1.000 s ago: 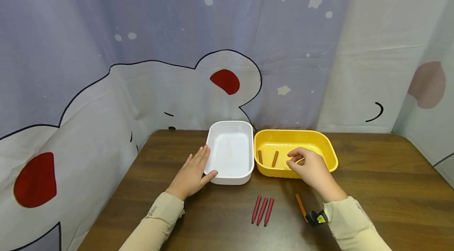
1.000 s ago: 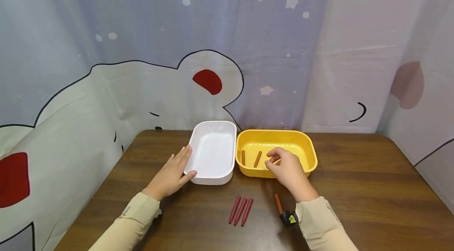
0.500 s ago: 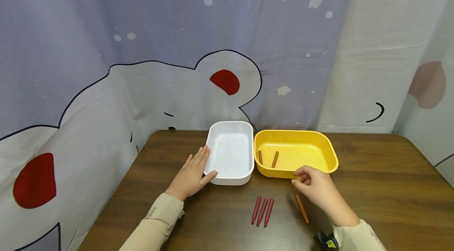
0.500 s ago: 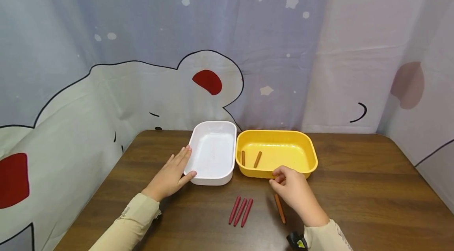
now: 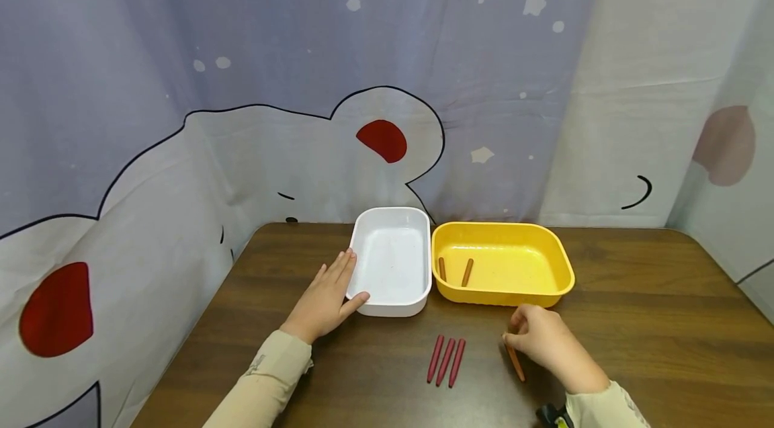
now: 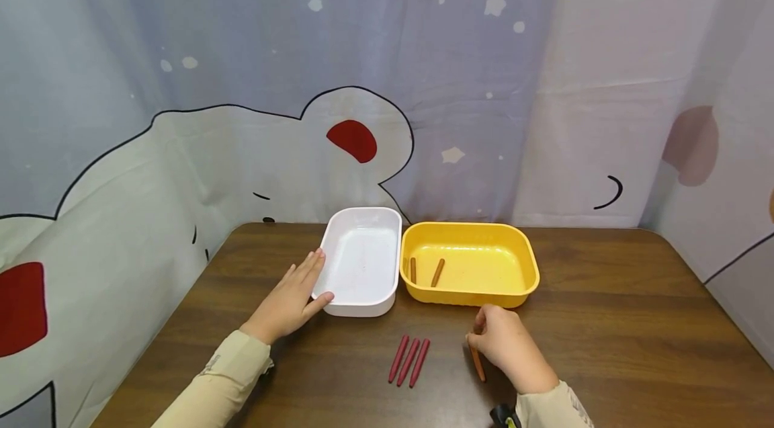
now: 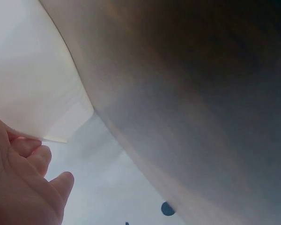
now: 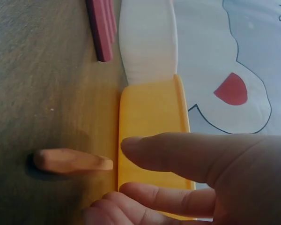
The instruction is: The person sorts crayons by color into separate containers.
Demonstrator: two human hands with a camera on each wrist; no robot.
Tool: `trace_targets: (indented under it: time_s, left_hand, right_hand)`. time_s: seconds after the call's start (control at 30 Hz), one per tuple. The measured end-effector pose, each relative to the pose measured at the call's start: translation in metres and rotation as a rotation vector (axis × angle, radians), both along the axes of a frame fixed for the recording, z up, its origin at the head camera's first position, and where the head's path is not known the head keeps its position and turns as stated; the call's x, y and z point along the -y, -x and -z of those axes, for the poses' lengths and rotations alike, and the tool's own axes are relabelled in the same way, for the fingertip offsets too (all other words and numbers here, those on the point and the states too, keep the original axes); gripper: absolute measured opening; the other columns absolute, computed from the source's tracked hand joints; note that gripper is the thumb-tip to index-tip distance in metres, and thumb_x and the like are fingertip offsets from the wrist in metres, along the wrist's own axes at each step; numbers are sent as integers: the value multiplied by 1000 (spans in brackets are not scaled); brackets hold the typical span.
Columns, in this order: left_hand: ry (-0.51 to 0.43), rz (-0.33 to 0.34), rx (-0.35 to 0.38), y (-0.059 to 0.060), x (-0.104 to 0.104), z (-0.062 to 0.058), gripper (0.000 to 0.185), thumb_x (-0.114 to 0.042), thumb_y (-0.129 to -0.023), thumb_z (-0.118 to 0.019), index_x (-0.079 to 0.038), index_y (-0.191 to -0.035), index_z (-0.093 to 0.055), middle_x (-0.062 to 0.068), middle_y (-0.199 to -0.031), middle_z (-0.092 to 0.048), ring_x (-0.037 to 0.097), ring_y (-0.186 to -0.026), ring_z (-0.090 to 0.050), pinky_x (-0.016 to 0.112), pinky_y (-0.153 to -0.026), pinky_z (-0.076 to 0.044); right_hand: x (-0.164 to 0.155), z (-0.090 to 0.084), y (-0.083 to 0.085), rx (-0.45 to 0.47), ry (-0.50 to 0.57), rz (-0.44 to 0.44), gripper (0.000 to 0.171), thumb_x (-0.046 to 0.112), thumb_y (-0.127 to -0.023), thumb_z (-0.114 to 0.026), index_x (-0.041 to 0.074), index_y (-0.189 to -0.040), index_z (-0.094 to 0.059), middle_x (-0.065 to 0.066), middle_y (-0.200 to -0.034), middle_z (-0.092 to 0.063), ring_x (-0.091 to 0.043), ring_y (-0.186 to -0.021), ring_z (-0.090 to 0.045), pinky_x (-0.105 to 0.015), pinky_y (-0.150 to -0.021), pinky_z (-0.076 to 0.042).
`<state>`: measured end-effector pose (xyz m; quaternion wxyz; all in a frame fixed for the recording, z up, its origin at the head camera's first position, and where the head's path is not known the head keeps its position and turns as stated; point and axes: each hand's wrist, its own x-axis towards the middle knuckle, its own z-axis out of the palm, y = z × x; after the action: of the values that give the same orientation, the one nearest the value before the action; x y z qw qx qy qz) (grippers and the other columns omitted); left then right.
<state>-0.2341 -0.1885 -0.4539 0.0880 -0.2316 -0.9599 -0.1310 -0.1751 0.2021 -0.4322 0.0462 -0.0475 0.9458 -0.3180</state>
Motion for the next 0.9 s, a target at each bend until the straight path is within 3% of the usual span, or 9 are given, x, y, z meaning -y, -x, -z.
trace_targets:
  time_s: [0.2,0.43,0.9]
  left_hand:
    - [14,-7,28,0,1,-1,83,-52,-103,-51,3,-158,-24,17,-166,-22,31,-154,-18,57,-121,-21]
    - [18,-8,38,0,1,-1,84,-52,-103,-51,4,-159,-23,17,-166,-21,31,-154,-18,57,-121,-20]
    - [8,-1,25,0,1,-1,84,-52,-103,-51,5,-158,-25,18,-165,-23,32,-154,-19,58,-121,-21]
  right_hand:
    - [5,3,-3,30,-37,14,26,13,-77,-85,4,-79,-60,-1,-67,-58,-16,-61,-53,-32,-56,-45]
    - [11,6,-8,40,-23,14,27,6,-80,-82,6,-76,-55,0,-43,-53,-15,-52,-57,-33,-63,-48]
    - [11,9,-7,25,-14,8,20,-2,-80,-75,5,-81,-56,0,-42,-49,-13,-34,-50,-32,-62,-51]
